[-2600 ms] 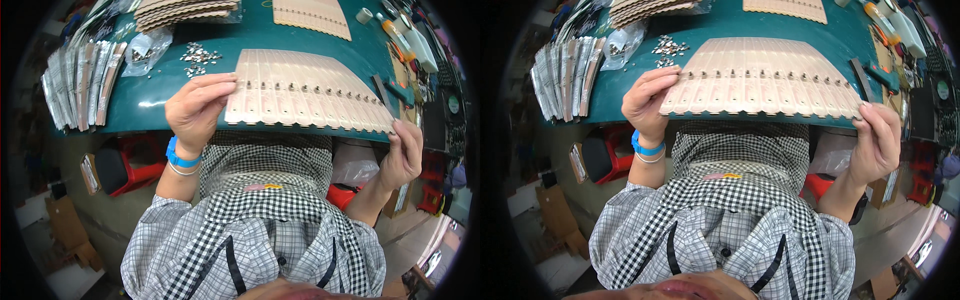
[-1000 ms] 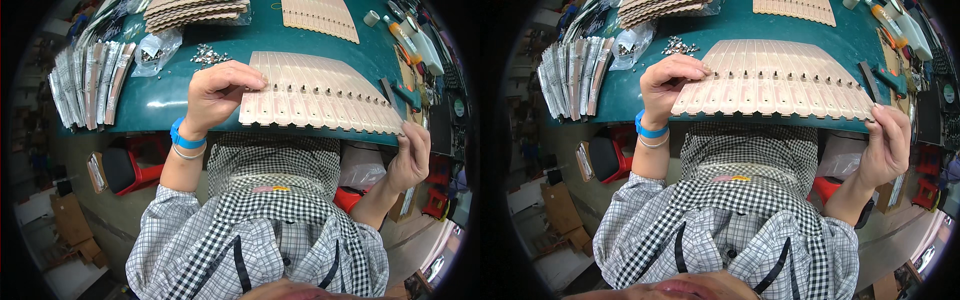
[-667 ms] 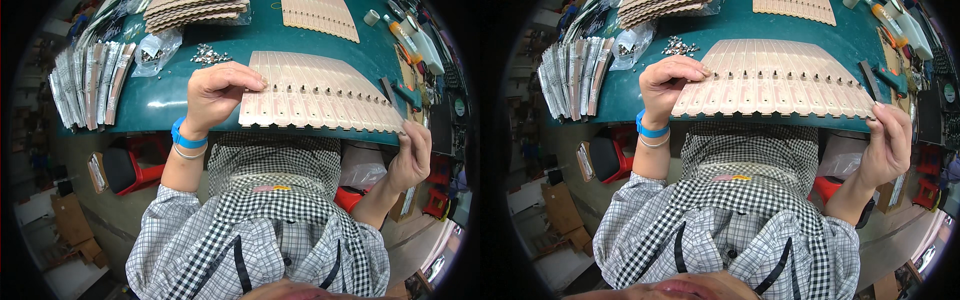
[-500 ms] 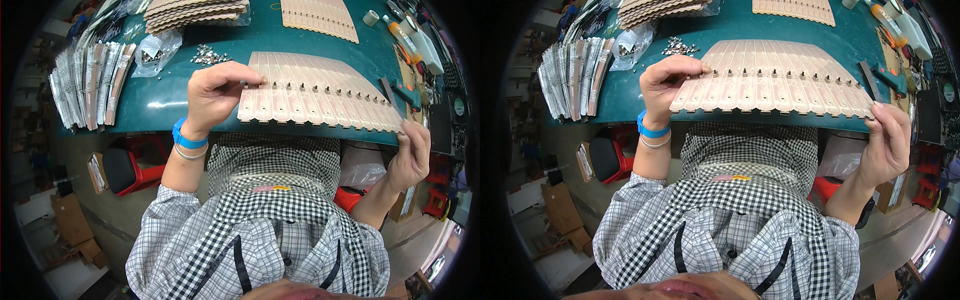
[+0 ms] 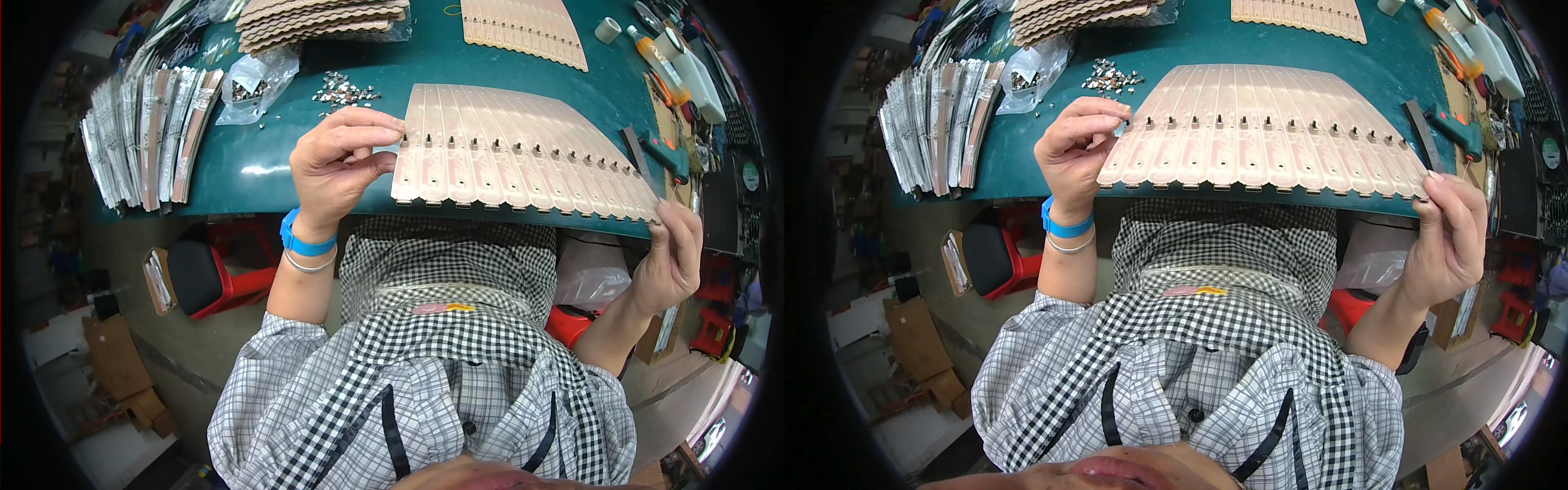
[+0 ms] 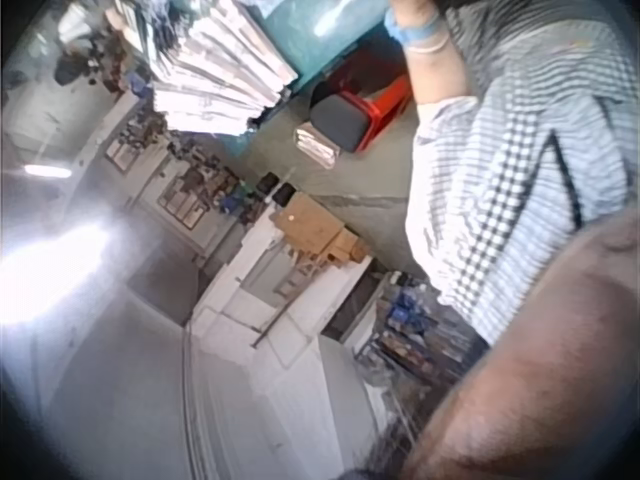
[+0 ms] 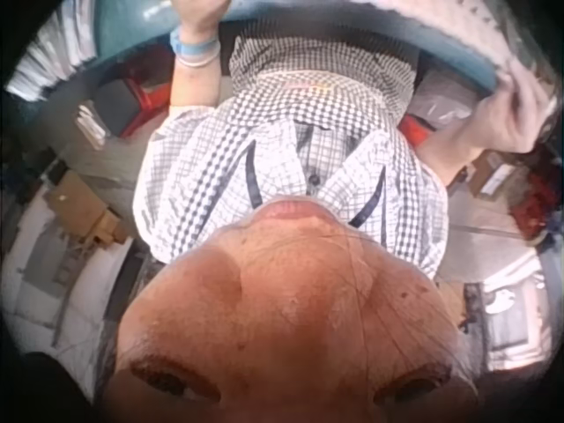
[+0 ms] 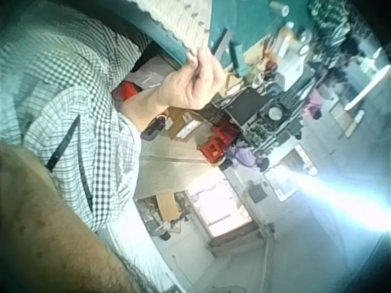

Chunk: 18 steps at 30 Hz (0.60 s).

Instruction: The person inserts small electronic components into slots on a sheet of LED circuit boards by hand, then places a metal bar across the board and solders each component using a soldering iron.

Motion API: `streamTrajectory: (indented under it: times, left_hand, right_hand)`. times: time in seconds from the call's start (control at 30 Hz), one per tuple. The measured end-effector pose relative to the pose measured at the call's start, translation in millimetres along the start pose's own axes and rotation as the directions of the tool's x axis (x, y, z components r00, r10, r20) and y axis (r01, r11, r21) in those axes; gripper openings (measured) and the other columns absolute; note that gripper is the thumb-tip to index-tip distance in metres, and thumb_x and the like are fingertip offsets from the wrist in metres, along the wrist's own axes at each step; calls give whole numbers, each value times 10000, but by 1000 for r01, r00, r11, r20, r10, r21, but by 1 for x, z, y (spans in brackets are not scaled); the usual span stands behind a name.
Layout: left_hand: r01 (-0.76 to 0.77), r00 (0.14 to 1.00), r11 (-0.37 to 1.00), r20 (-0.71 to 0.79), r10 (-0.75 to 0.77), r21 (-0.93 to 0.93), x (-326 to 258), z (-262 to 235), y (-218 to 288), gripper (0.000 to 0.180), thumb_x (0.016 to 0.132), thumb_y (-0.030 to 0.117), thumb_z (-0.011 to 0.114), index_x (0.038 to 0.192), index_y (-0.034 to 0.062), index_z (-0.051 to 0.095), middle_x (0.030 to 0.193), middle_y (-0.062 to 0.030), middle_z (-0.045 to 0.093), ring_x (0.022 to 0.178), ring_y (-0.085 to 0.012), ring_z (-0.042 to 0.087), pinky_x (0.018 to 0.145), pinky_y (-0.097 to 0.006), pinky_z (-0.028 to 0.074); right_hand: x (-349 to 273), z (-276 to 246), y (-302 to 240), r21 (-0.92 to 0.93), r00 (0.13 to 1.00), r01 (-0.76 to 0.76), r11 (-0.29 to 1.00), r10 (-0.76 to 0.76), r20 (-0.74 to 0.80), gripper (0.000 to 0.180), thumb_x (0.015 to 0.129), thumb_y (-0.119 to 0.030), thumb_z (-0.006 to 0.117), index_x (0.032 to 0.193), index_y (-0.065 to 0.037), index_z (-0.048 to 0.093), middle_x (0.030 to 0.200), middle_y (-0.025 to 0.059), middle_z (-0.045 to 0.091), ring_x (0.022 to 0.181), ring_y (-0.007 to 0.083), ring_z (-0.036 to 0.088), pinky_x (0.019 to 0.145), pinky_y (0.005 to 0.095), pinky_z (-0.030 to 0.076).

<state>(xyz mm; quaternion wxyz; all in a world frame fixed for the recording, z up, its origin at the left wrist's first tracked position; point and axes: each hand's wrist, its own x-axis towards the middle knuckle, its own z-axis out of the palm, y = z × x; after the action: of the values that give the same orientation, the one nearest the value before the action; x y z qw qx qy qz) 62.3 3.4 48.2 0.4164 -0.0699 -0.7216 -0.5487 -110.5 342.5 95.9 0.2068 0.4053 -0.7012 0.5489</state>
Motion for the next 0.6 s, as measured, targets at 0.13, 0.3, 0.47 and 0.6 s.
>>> streamTrajectory:
  times: [0.13, 0.3, 0.47, 0.6]
  left_hand:
    - [-58, 998, 997, 27, 56, 60, 4, 3, 2, 281, 666, -70, 806, 922, 23, 736, 959, -134, 717, 702, -106, 595, 610, -225, 487]
    - [-72, 995, 995, 70, 67, 74, 6, 4, 0, 250, 667, -110, 776, 885, 6, 734, 915, -144, 720, 850, -223, 706, 738, -286, 572]
    - [-42, 998, 995, 50, 38, 94, 7, 4, 4, 251, 672, -182, 708, 859, -16, 720, 871, -149, 714, 810, -220, 701, 710, -284, 565]
    - [-43, 998, 993, 41, 38, 114, 7, 6, 2, 288, 639, -211, 682, 853, -20, 712, 858, -150, 710, 799, -218, 698, 690, -277, 563]
  right_hand:
    - [0, 2, -2, -6, 1000, 3, 1000, -3, 5, 208, 783, 104, 710, 989, 77, 702, 968, 154, 655, 941, 222, 626, 816, 284, 508]
    - [1, 0, -1, -25, 1000, 17, 1000, -17, 7, 216, 776, 100, 721, 990, 78, 700, 973, 153, 656, 944, 216, 626, 815, 284, 511]
    - [-1, 11, 8, 112, 996, -24, 993, 33, -79, 328, 776, 83, 743, 1093, 91, 659, 1132, 171, 625, 1001, 194, 621, 850, 285, 524]
    - [5, 10, 22, 498, 963, -260, 827, 263, 65, 788, 721, 145, 723, 1432, 77, 390, 1339, 199, 524, 1066, 222, 608, 884, 336, 543]
